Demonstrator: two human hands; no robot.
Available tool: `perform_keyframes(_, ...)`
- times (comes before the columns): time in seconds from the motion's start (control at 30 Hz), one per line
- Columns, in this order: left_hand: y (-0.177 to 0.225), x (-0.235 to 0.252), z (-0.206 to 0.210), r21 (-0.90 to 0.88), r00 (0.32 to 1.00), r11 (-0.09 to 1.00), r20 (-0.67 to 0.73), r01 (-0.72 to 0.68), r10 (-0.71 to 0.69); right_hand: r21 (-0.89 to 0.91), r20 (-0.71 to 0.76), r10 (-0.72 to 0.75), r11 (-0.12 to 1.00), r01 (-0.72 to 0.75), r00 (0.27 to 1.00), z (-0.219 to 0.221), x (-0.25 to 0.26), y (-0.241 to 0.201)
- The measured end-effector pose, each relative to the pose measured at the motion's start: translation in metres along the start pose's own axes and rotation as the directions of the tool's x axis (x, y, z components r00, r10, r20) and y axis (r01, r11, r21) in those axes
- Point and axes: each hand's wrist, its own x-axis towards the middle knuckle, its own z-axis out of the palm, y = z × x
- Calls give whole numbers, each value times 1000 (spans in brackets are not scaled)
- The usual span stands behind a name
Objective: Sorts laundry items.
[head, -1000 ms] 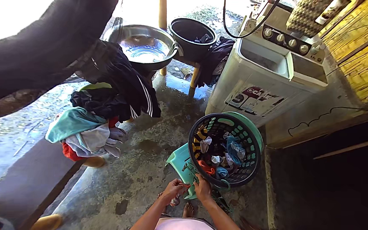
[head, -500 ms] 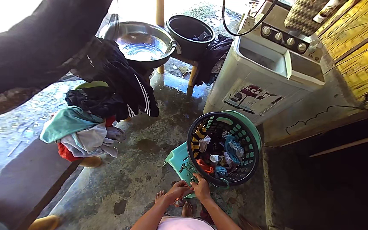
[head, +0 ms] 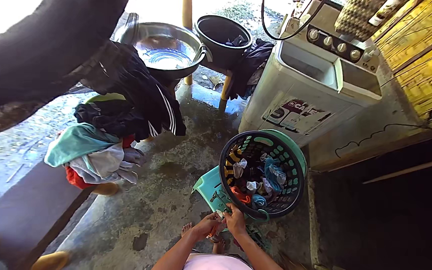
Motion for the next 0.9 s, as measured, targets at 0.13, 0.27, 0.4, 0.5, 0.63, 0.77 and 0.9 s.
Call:
perform_keyframes(0.13, 1, -1, 2, -26, 1000, 1000, -4, 15, -15, -3, 3, -6, 1000, 6, 1000, -1, 0, 1)
perform_keyframes(0.27, 0, 0, 2, -92, 999, 995, -16, 29, -30, -16, 12, 2, 1000, -2, 1000, -1, 0, -1)
perform_keyframes(0.4, 3, -1, 4, -128, 999, 991, -8, 31, -32, -27, 21, 2, 1000, -2, 1000, -2, -1, -1)
perform_keyframes(0.5, 9, -1, 6, -159, 1000, 987, 11, 18, -17, -37, 25, -10, 999, 11, 1000, -1, 1, 3)
perform_keyframes(0.63, 14, 1, 8, -177, 1000, 984, -9, -11, 9, -94, 35, -16, 995, 19, 999, -4, 2, -1)
perform_keyframes(0.77, 19, 14, 6, -15, 991, 999, -128, -47, 45, -313, 247, 45, 949, 36, 968, -14, -8, -11)
perform_keyframes(0.9, 35, 20, 2, 402, 961, 915, -234, -45, 150, -172, 482, -168, 944, 281, 860, -56, -38, -36)
